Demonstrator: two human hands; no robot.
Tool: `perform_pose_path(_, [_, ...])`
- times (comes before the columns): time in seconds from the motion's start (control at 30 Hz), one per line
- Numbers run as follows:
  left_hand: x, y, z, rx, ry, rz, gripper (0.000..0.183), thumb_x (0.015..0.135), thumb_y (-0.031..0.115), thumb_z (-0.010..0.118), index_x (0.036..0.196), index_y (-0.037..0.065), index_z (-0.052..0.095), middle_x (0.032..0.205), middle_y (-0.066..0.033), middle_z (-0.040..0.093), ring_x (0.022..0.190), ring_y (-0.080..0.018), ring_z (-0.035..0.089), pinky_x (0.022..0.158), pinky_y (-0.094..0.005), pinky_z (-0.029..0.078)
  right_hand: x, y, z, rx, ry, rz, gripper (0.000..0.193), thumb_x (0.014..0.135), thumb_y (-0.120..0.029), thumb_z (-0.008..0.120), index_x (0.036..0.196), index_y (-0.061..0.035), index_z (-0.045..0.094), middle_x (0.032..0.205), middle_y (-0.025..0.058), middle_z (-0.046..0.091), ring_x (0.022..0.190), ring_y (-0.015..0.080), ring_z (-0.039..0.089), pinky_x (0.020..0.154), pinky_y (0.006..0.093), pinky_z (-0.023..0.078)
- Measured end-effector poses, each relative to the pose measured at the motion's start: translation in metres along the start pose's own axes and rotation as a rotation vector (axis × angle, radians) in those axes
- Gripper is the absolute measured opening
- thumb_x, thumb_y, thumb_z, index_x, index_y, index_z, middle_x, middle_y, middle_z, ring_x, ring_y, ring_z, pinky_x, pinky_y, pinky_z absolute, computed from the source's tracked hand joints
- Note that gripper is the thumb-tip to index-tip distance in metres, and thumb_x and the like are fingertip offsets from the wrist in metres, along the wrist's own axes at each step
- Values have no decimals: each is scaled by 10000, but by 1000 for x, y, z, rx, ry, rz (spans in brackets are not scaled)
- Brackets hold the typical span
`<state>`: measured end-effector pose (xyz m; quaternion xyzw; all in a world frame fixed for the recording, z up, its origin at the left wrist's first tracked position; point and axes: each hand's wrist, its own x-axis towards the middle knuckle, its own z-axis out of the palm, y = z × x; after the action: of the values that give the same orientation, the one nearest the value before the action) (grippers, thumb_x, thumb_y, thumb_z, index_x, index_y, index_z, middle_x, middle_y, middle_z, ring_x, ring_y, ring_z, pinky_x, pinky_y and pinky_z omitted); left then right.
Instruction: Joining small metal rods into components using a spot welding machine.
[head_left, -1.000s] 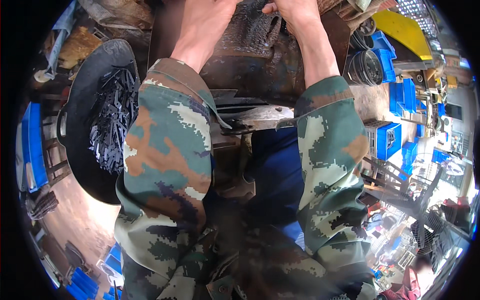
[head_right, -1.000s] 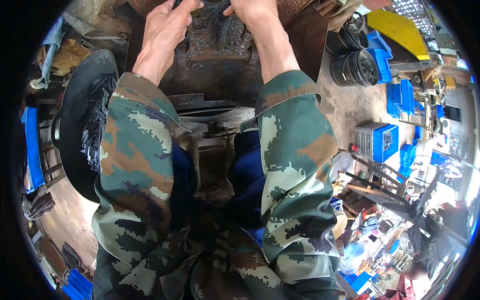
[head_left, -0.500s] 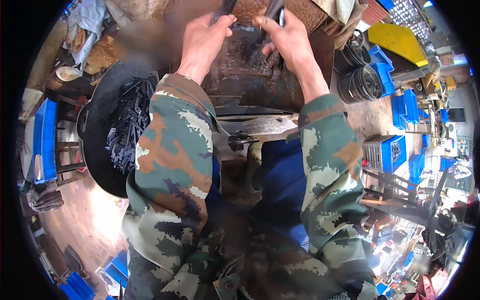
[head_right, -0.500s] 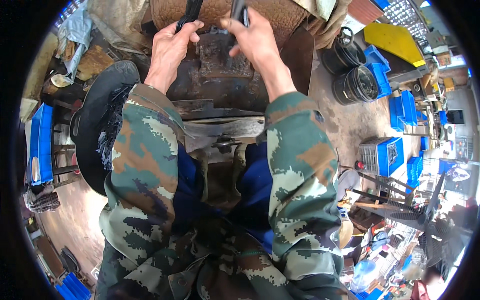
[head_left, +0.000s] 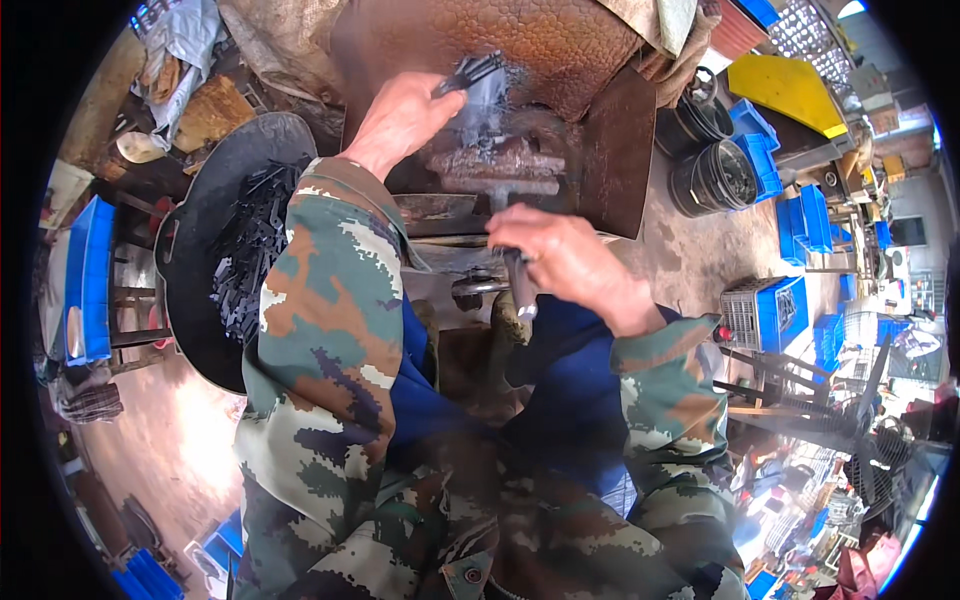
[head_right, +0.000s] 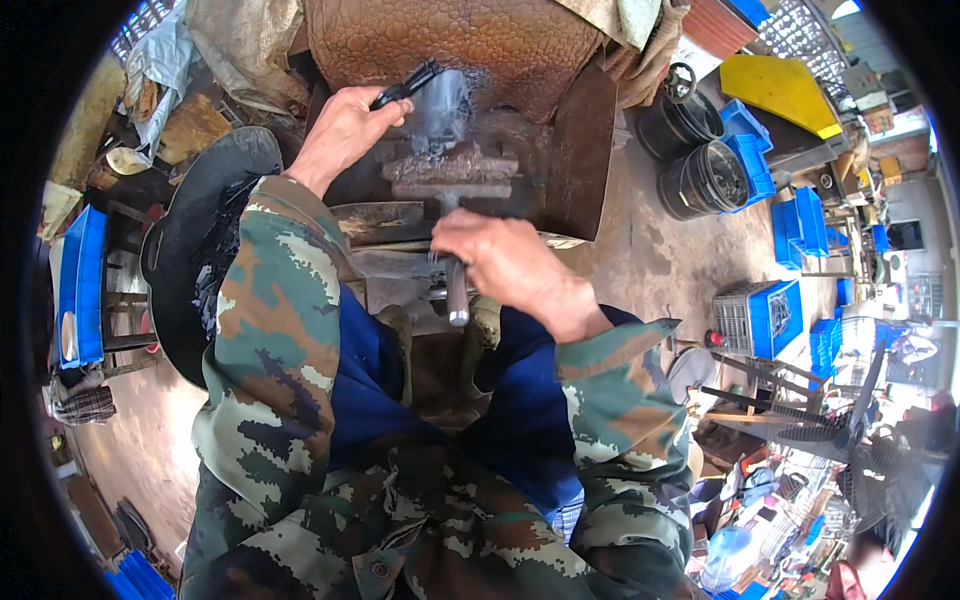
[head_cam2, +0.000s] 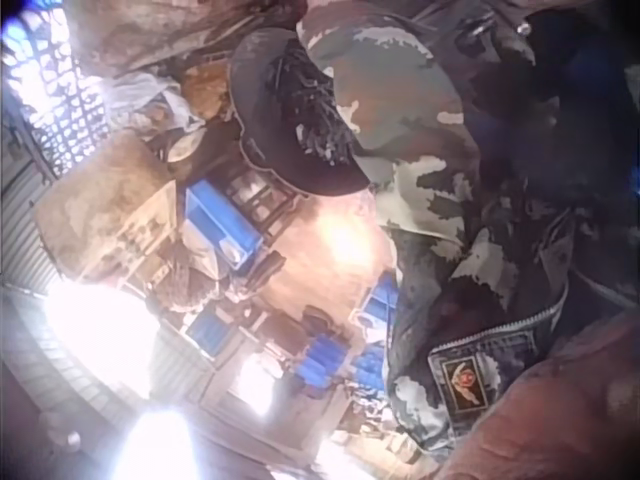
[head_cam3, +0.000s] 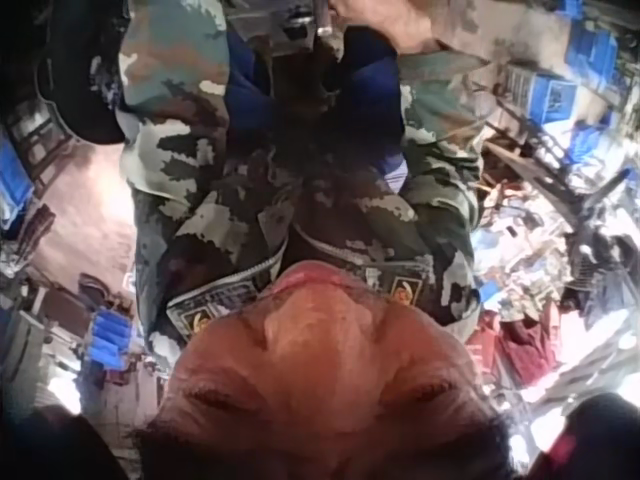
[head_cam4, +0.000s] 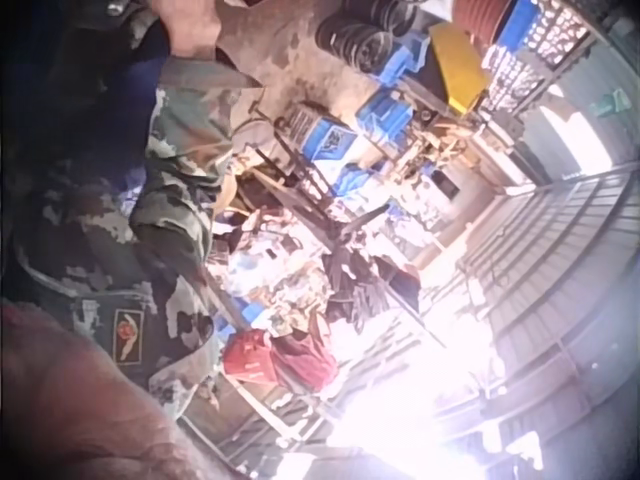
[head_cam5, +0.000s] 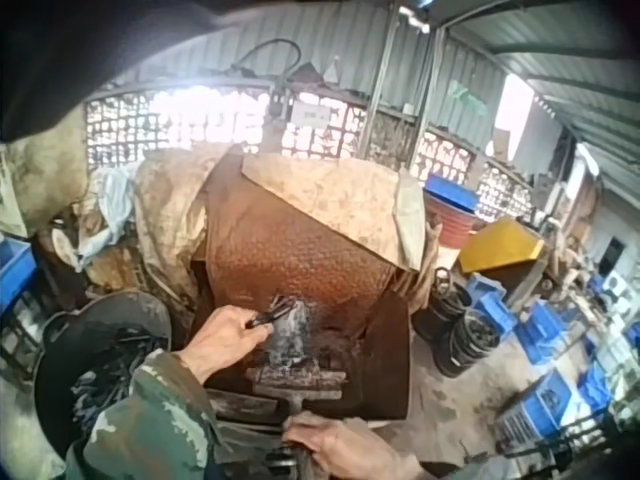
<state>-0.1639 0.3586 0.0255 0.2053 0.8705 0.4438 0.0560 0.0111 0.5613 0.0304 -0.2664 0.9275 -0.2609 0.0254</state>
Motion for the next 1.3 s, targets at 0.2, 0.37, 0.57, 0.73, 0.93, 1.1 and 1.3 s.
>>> perform_pose_path(0.2, [-1, -17, 4, 213, -160, -27, 302, 894, 293, 662, 1033, 29, 708, 768, -155, 630, 736, -264, 585, 735, -400, 471, 8, 10, 0, 82, -73, -30, 372, 721, 83, 586, 1064, -40, 663, 1141, 87, 661, 960, 260, 675, 768, 369, 564])
perform_pose_path(0.37, [6, -44, 11, 166, -250, -12, 255, 894, 227, 658, 1029, 17, 710, 708, -123, 608, 668, -223, 526, 685, -376, 455, 28, 13, -24, 560, -21, 383, 227, 894, -20, 589, 1109, -25, 660, 1100, 47, 668, 706, 89, 602, 542, 219, 519])
perform_pose_path(0.57, [13, -48, 21, 205, -112, 17, 220, 914, 199, 629, 1015, 18, 704, 774, -99, 688, 721, -182, 603, 727, -323, 479, 61, 23, -33, 852, 407, 585, 218, 954, -104, 572, 1107, 37, 636, 1003, 101, 677, 669, 123, 611, 517, 265, 533])
perform_pose_path(0.73, [6, -14, 7, -283, -118, -85, 260, 937, 265, 624, 957, 21, 708, 815, -6, 698, 613, -92, 521, 576, -254, 419, 80, 27, -32, 1083, 628, 608, 243, 973, -151, 611, 1173, -13, 591, 1029, 110, 678, 516, 46, 408, 526, 272, 526])
perform_pose_path(0.93, [-11, 22, 8, -717, -251, -134, 293, 932, 301, 648, 1022, 25, 693, 767, 20, 656, 522, -28, 357, 469, -221, 259, 97, 21, -26, 1208, 691, 427, 168, 973, -100, 597, 1104, 4, 600, 871, 77, 649, 595, 101, 576, 467, 255, 481])
perform_pose_path(1.1, [-2, 4, 9, -740, -168, -147, 290, 936, 266, 622, 1027, -2, 684, 830, -7, 669, 525, -47, 360, 472, -237, 265, 95, 21, -24, 1121, 741, 482, 161, 961, -122, 630, 1061, 2, 608, 842, 54, 621, 513, 106, 535, 450, 247, 432])
perform_pose_path(1.3, [10, -35, 12, -537, -143, -237, 284, 918, 236, 561, 973, -10, 690, 919, -51, 683, 566, -59, 429, 523, -245, 331, 86, 20, -25, 1044, 724, 514, 200, 961, -175, 648, 1066, -6, 638, 638, -37, 440, 505, 54, 364, 494, 275, 444])
